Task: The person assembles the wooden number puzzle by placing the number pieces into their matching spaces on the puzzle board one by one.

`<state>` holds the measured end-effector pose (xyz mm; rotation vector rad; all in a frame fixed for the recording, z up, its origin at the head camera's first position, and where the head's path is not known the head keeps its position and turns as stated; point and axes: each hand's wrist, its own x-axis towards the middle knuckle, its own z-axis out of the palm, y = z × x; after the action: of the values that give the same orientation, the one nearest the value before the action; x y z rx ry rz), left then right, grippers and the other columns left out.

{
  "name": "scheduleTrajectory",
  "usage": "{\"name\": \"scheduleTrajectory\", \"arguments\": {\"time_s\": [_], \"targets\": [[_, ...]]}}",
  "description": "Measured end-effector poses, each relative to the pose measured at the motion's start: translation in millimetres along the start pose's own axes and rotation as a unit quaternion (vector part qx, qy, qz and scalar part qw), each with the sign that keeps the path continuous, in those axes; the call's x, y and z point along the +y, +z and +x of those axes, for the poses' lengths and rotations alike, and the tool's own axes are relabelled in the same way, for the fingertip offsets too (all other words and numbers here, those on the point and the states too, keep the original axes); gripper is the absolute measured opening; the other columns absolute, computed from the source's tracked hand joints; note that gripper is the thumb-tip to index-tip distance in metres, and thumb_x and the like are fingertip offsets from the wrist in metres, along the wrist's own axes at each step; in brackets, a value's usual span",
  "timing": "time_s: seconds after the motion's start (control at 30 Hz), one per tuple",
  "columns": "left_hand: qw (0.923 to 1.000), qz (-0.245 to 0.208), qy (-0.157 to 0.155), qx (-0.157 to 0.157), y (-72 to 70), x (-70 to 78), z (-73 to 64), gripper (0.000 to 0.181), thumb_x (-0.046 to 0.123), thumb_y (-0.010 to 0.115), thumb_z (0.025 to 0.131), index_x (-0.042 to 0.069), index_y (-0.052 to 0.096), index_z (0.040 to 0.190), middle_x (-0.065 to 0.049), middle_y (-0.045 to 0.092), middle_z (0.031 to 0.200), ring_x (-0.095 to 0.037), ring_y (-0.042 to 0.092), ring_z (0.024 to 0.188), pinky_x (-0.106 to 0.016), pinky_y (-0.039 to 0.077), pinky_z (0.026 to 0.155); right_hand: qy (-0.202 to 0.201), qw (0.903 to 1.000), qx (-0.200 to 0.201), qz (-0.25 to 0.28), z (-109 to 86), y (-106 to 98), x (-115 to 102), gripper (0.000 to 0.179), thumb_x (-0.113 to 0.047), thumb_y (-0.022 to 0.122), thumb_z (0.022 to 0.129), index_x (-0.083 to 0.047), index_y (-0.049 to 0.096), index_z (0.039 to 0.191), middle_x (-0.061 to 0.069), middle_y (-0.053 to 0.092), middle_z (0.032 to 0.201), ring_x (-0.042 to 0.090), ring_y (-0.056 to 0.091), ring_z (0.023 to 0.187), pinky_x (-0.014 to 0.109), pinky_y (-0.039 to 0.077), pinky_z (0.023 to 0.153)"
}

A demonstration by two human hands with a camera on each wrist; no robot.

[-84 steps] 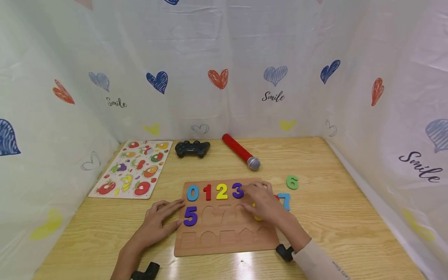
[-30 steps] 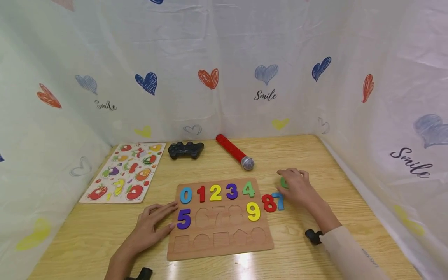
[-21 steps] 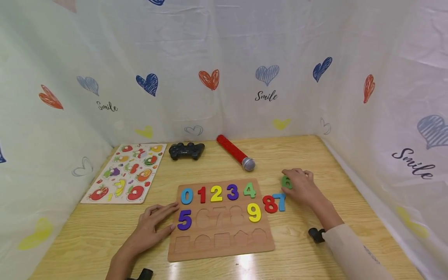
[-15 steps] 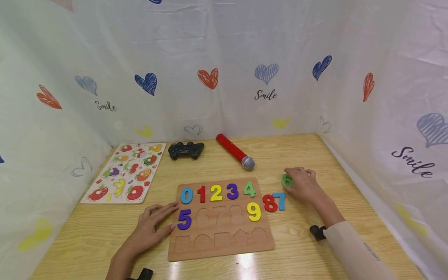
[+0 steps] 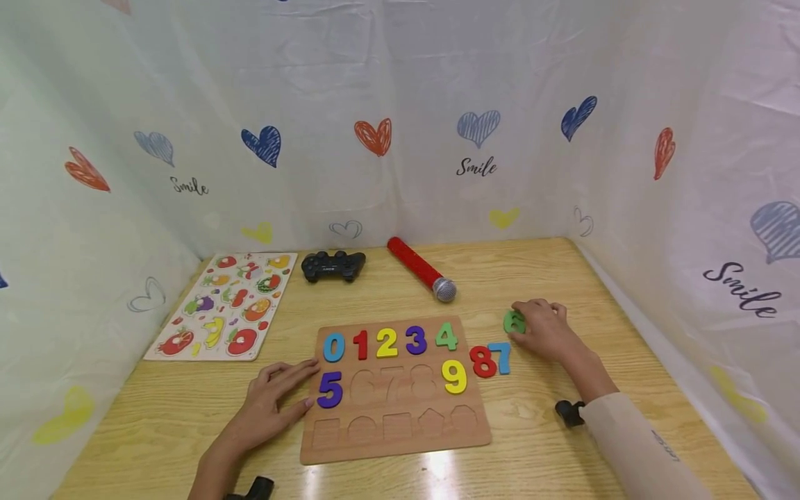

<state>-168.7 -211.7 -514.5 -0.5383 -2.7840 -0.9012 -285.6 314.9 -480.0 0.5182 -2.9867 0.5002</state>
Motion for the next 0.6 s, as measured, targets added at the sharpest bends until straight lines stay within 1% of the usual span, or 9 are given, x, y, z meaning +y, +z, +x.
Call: {"name": "scheduleTrajectory", "arguments": {"time_s": [0.2, 0.37, 0.6], "targets": [[1.0000, -0.003, -0.004, -0.004, 0.1, -1.8, -0.3, 0.056, 0.041, 0.073, 0.091, 0.027, 0.059, 0.142, 0.008, 0.051, 0.148, -0.021, 0.037, 0.125, -0.052, 0.025, 0.094, -0.006, 1.0000, 0.006, -0.003, -1.4, -3, -4, 0.060, -0.025, 0.080, 0.085, 0.006, 0.058, 0.132, 0.027, 0.061, 0.123, 0.046, 0.045, 0.120, 0.067, 0.021, 0.095], [0.9999, -0.003, -0.011, -0.010, 0.0, -1.9, -0.4, 0.056, 0.044, 0.072, 0.090, 0.028, 0.059, 0.143, 0.010, 0.051, 0.149, -0.021, 0.036, 0.126, -0.050, 0.025, 0.093, -0.008, 0.9999, 0.015, -0.001, -3.7, -5, -10, 0.060, -0.026, 0.081, 0.085, 0.006, 0.059, 0.131, 0.027, 0.062, 0.122, 0.046, 0.046, 0.119, 0.068, 0.020, 0.096], [0.9998, -0.004, -0.015, -0.013, -0.3, -1.0, -0.6, 0.056, 0.043, 0.072, 0.091, 0.028, 0.059, 0.143, 0.010, 0.050, 0.149, -0.022, 0.036, 0.127, -0.050, 0.026, 0.093, -0.019, 0.9995, 0.027, 0.000, -7.9, -8, -21, 0.059, -0.025, 0.082, 0.084, 0.005, 0.060, 0.130, 0.027, 0.062, 0.121, 0.047, 0.046, 0.119, 0.070, 0.020, 0.097]]}}
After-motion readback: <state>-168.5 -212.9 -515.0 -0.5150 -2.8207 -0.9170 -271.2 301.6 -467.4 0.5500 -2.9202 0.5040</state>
